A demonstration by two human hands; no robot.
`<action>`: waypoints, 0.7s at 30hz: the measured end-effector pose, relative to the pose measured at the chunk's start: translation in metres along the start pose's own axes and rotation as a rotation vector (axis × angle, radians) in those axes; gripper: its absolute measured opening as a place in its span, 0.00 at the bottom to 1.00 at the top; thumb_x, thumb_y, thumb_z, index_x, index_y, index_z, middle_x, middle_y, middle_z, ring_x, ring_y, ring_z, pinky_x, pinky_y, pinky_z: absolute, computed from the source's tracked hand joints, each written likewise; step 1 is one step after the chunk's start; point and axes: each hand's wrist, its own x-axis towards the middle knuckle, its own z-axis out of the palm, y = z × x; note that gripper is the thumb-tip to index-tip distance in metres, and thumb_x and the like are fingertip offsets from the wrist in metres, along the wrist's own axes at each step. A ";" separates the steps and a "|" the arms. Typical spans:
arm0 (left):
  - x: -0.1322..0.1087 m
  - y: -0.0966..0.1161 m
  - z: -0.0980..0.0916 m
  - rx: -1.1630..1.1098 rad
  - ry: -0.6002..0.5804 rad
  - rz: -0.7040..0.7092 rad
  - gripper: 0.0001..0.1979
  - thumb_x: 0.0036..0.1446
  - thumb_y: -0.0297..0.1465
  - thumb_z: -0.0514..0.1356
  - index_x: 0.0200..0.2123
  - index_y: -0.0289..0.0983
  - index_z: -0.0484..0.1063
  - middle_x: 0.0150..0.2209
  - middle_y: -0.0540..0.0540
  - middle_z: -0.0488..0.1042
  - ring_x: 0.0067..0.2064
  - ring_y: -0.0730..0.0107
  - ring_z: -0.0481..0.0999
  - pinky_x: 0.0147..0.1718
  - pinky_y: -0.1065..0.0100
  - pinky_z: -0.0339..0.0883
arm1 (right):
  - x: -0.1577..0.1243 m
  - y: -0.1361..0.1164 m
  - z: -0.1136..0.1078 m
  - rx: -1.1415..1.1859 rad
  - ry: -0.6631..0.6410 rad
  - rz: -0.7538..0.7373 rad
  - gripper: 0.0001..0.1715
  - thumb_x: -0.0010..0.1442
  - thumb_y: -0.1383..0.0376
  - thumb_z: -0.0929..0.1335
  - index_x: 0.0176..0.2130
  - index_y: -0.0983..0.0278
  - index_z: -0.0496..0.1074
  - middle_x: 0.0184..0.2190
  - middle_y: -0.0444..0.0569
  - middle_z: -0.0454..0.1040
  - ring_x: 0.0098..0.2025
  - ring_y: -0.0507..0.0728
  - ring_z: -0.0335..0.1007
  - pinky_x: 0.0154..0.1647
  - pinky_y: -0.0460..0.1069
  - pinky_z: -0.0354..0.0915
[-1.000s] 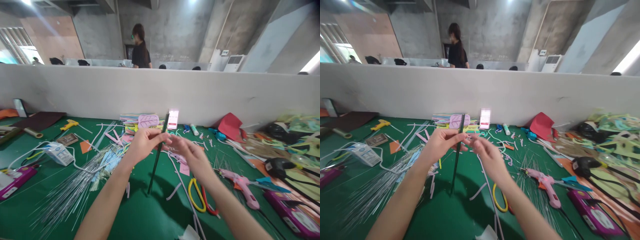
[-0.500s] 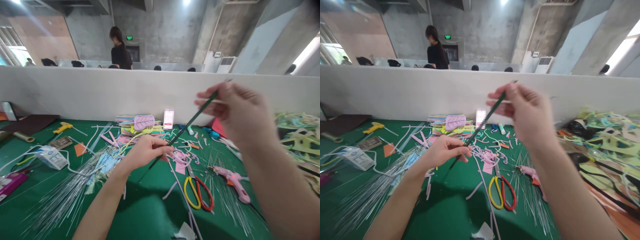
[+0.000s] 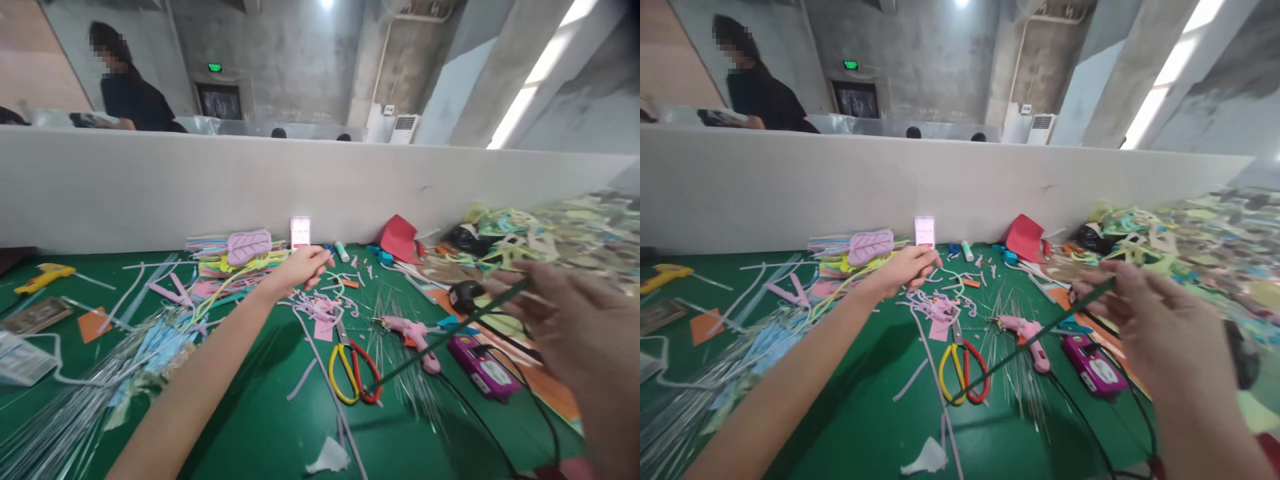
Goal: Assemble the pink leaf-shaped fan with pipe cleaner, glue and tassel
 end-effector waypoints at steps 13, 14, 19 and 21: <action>0.117 0.004 0.131 0.113 -0.146 -0.012 0.16 0.59 0.39 0.60 0.43 0.32 0.73 0.51 0.37 0.73 0.53 0.54 0.72 0.47 0.61 0.67 | -0.013 0.067 0.019 0.112 -0.276 0.428 0.26 0.37 0.53 0.79 0.32 0.66 0.76 0.26 0.49 0.79 0.25 0.55 0.78 0.23 0.43 0.73; 0.101 0.000 0.128 0.119 -0.189 -0.004 0.16 0.58 0.41 0.60 0.39 0.32 0.75 0.47 0.38 0.76 0.50 0.55 0.74 0.45 0.64 0.68 | -0.016 0.069 0.025 0.122 -0.298 0.440 0.26 0.37 0.52 0.79 0.32 0.66 0.76 0.25 0.49 0.79 0.25 0.54 0.78 0.23 0.42 0.73; 0.006 -0.027 0.099 0.060 -0.404 -0.065 0.21 0.55 0.47 0.59 0.29 0.32 0.75 0.26 0.44 0.78 0.28 0.66 0.78 0.28 0.69 0.69 | -0.031 0.077 0.053 0.161 -0.430 0.459 0.24 0.42 0.52 0.78 0.33 0.66 0.77 0.28 0.48 0.80 0.26 0.52 0.77 0.23 0.41 0.72; -0.021 -0.036 0.088 -0.058 -0.338 -0.153 0.18 0.54 0.45 0.61 0.31 0.33 0.74 0.27 0.45 0.78 0.29 0.66 0.80 0.27 0.71 0.70 | -0.041 0.079 0.065 0.156 -0.499 0.465 0.23 0.44 0.52 0.77 0.34 0.66 0.77 0.32 0.50 0.80 0.28 0.53 0.78 0.24 0.42 0.72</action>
